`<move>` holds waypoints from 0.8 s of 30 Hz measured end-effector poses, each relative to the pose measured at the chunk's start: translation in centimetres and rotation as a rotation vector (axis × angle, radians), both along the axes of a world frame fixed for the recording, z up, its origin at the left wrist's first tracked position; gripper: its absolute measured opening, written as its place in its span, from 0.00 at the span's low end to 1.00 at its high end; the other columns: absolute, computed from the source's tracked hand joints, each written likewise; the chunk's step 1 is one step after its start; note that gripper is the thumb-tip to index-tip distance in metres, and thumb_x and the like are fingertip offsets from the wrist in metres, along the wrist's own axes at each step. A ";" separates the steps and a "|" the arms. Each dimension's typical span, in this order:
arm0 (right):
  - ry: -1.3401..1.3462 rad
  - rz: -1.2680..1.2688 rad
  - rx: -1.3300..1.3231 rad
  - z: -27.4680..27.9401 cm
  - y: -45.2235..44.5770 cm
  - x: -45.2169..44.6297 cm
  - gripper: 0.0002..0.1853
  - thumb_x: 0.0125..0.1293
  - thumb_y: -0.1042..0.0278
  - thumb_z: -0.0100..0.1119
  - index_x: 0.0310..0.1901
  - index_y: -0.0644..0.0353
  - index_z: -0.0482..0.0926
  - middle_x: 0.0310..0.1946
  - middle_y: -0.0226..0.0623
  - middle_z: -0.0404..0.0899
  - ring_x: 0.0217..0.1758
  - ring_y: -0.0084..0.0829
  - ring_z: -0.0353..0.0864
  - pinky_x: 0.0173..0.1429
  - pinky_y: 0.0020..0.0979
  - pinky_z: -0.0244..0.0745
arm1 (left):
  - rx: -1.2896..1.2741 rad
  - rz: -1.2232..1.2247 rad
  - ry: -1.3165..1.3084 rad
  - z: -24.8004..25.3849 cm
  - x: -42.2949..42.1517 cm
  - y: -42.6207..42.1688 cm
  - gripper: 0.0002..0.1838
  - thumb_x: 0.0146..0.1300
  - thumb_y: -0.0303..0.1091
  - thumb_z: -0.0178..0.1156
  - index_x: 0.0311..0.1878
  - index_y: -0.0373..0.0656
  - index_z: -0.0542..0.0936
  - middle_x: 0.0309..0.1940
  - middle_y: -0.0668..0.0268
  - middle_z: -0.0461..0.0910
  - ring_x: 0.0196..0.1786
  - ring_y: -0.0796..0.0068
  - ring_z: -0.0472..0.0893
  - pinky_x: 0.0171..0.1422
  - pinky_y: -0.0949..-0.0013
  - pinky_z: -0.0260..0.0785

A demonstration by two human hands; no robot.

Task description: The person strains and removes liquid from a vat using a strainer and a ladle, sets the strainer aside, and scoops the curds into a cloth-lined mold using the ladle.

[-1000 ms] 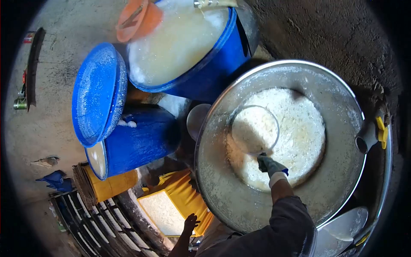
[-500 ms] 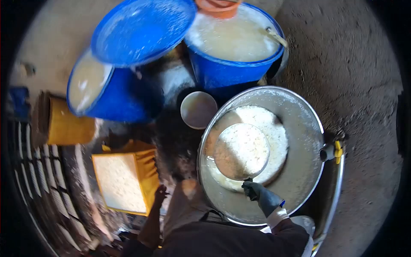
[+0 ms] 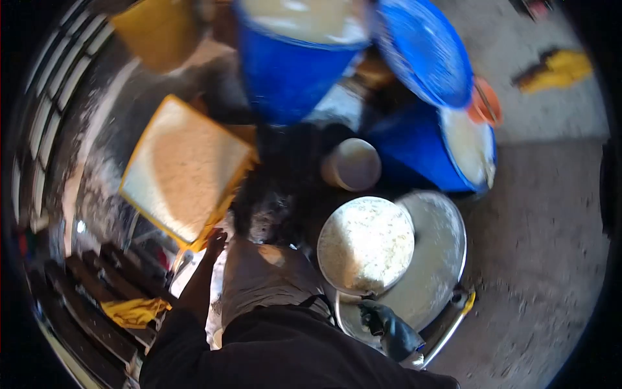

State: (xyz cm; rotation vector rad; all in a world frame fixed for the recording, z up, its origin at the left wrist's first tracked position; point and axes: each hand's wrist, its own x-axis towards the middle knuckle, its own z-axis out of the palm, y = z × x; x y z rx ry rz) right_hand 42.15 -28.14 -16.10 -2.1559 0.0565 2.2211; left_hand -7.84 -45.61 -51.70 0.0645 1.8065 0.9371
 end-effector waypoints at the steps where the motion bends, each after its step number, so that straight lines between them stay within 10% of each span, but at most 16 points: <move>1: 0.008 0.118 -0.015 0.2 0.4 -2.5 0.12 0.66 0.64 0.57 0.41 0.66 0.75 0.21 0.29 0.71 0.18 0.21 0.68 0.22 0.24 0.67 | 0.115 -0.210 0.362 -3.2 -1.8 -2.3 0.22 0.64 0.43 0.60 0.58 0.41 0.74 0.43 0.59 0.81 0.37 0.65 0.82 0.39 0.67 0.75; 4: 0.077 0.315 -0.035 -0.7 2.4 -11.9 0.12 0.66 0.62 0.57 0.41 0.64 0.77 0.21 0.28 0.72 0.18 0.22 0.70 0.23 0.26 0.69 | -0.131 -0.290 0.685 -1.8 -6.1 -5.8 0.23 0.60 0.43 0.60 0.53 0.37 0.76 0.49 0.48 0.78 0.54 0.51 0.77 0.62 0.59 0.68; 9: 0.143 0.646 0.005 -10.2 2.8 -25.7 0.11 0.67 0.62 0.55 0.43 0.60 0.78 0.21 0.26 0.71 0.21 0.22 0.71 0.25 0.26 0.68 | -0.660 -0.365 0.849 -2.2 -10.8 -9.2 0.36 0.59 0.42 0.56 0.68 0.34 0.60 0.70 0.46 0.56 0.68 0.50 0.64 0.66 0.52 0.64; 12: 0.242 0.764 0.048 -13.7 2.0 -36.7 0.10 0.66 0.62 0.56 0.41 0.59 0.77 0.21 0.25 0.71 0.21 0.22 0.71 0.26 0.25 0.68 | -0.720 -0.358 0.439 -6.6 -12.3 -11.7 0.34 0.65 0.44 0.45 0.72 0.40 0.56 0.76 0.54 0.43 0.73 0.55 0.57 0.67 0.50 0.63; 13: 0.269 0.791 0.061 -14.7 1.7 -39.6 0.10 0.66 0.62 0.56 0.40 0.59 0.77 0.21 0.25 0.71 0.21 0.22 0.71 0.26 0.25 0.68 | -0.697 -0.216 0.308 0.4 -13.6 -9.5 0.34 0.64 0.41 0.44 0.73 0.43 0.54 0.77 0.57 0.42 0.73 0.59 0.58 0.65 0.50 0.64; 24: 0.448 0.789 0.165 -15.9 -0.7 -57.7 0.08 0.64 0.61 0.59 0.34 0.55 0.76 0.20 0.25 0.69 0.22 0.22 0.70 0.28 0.25 0.70 | -0.663 -0.335 0.318 -0.7 -14.4 -11.1 0.46 0.58 0.45 0.53 0.75 0.40 0.43 0.77 0.54 0.35 0.62 0.60 0.74 0.51 0.56 0.74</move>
